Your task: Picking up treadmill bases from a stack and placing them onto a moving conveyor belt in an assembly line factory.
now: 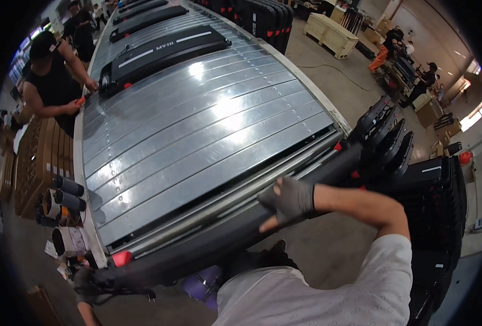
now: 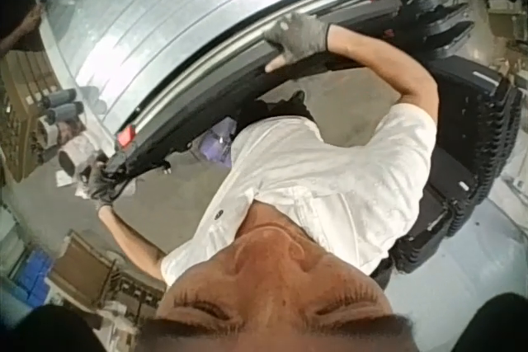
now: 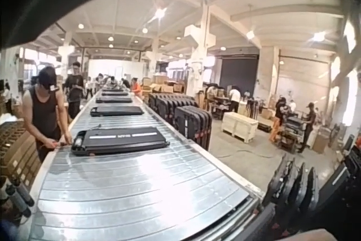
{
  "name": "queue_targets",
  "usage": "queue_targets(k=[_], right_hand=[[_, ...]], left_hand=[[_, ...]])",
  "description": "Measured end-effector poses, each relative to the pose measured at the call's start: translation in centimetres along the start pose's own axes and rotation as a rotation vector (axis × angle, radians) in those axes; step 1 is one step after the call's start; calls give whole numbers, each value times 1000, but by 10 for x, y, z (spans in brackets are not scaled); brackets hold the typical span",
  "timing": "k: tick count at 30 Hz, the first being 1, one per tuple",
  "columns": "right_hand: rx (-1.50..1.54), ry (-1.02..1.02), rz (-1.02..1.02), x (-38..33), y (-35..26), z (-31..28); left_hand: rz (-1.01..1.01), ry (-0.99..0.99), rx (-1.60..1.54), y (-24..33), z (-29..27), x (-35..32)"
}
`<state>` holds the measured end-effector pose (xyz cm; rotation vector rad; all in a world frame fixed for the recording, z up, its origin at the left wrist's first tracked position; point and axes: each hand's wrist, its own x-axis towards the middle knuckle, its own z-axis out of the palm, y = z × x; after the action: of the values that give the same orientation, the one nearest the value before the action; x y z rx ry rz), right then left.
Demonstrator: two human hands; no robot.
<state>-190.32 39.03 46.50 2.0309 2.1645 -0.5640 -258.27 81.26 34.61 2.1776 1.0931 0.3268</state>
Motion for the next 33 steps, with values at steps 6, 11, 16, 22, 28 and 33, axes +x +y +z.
queue_targets(k=[6, 11, 16, 22, 28, 33], right_hand=[[-41, 103, 276, 125, 126, -60], [-102, 1174, 425, 190, 82, 86], [685, 653, 609, 46, -42, 206], [1554, 579, 1382, -40, -41, 341], [2148, 1009, 1152, -45, 58, 388], [2228, 884, 886, -34, 94, 422]], left_hand=[[107, 13, 516, 99, 22, 209], [352, 460, 241, 152, 186, 234], [274, -512, -368, 203, 274, 62], [-574, -491, -794, 141, 384, -98], [-1099, -168, -1590, 225, 447, -42], [-1104, 145, -1609, 226, 467, -32]])
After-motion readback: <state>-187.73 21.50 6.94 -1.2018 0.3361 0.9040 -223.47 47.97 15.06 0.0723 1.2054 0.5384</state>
